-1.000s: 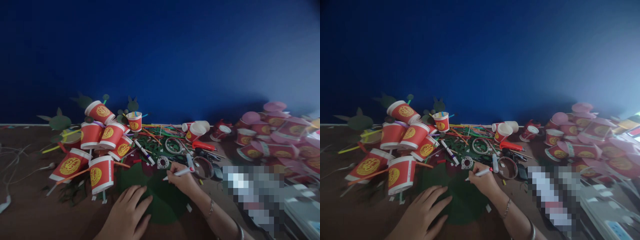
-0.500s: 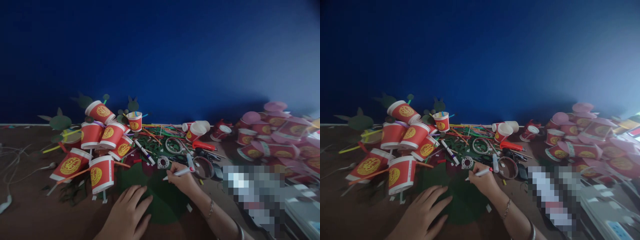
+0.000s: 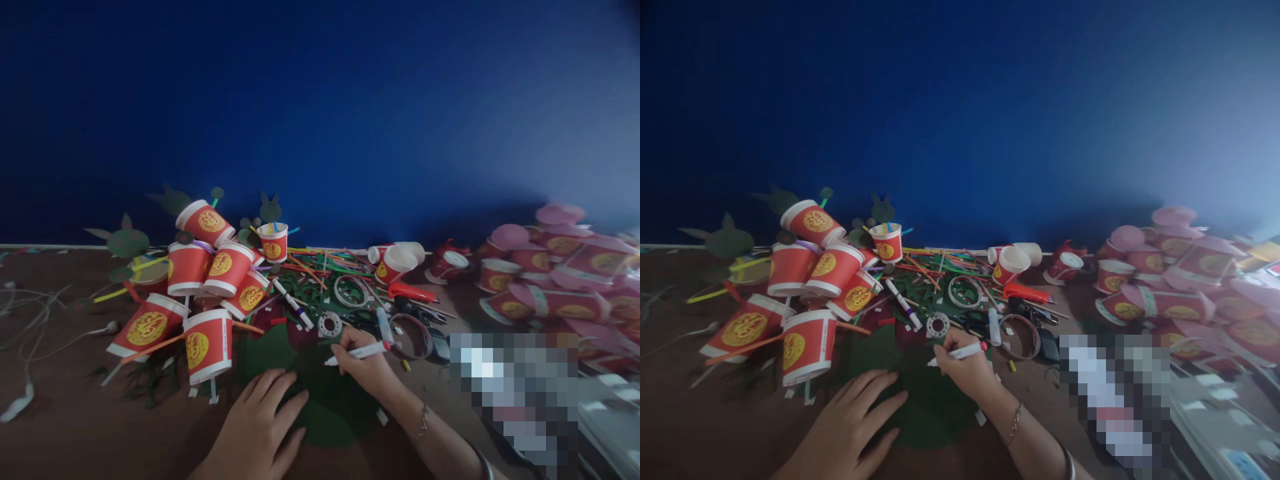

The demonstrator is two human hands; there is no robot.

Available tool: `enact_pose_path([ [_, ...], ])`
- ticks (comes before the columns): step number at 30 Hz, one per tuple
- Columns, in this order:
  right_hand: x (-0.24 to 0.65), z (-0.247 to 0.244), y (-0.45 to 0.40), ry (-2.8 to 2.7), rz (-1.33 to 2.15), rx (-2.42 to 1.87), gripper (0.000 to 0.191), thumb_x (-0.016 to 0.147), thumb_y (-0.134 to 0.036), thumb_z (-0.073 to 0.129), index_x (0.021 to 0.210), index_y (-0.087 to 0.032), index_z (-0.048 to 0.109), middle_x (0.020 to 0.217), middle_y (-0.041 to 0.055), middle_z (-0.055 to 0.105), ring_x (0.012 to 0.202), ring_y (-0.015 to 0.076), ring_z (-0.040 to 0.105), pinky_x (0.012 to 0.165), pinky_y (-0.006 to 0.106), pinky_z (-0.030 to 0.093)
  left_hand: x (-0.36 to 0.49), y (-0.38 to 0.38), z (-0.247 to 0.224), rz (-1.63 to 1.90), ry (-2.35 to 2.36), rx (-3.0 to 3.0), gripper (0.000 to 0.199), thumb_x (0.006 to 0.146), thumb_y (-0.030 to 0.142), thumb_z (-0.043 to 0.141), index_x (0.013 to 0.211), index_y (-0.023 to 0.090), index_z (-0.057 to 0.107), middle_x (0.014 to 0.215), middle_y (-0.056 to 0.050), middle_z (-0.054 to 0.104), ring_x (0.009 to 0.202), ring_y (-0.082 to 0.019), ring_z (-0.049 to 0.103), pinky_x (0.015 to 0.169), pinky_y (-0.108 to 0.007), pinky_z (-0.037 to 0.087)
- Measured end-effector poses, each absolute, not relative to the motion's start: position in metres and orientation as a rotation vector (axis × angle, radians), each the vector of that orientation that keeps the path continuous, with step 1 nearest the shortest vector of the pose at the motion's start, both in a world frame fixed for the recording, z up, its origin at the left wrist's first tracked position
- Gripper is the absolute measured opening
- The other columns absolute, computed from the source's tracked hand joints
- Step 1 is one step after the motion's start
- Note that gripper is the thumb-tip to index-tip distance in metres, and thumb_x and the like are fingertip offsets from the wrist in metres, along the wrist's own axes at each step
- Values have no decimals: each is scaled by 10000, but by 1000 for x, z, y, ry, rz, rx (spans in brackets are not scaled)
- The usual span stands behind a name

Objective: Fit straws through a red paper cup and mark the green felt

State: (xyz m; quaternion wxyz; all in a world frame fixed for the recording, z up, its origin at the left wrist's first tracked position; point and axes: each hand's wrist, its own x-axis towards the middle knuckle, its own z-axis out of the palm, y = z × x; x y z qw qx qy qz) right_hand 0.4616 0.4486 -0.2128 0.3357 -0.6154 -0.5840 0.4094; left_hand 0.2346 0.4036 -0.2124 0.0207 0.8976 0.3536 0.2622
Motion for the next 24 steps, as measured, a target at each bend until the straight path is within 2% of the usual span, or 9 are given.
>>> enact_pose_path([
  [8,464,-219,448,-1640,1000,-1662,229,711,-298,524,536,-202,410,459,-13,523,453,92,426,452,203,299,236,404,-212,804,1094,2771,273,854,292,563,1115,268,641,1139,-29,644,1031,-215,578,804,-335,549],
  [24,462,-218,449,-1574,1078,-1650,228,769,-304,555,598,-198,449,514,-6,582,504,109,524,506,210,356,235,404,-210,773,1101,2763,268,850,286,571,1107,259,641,1139,-30,647,1034,-223,583,807,-353,558],
])
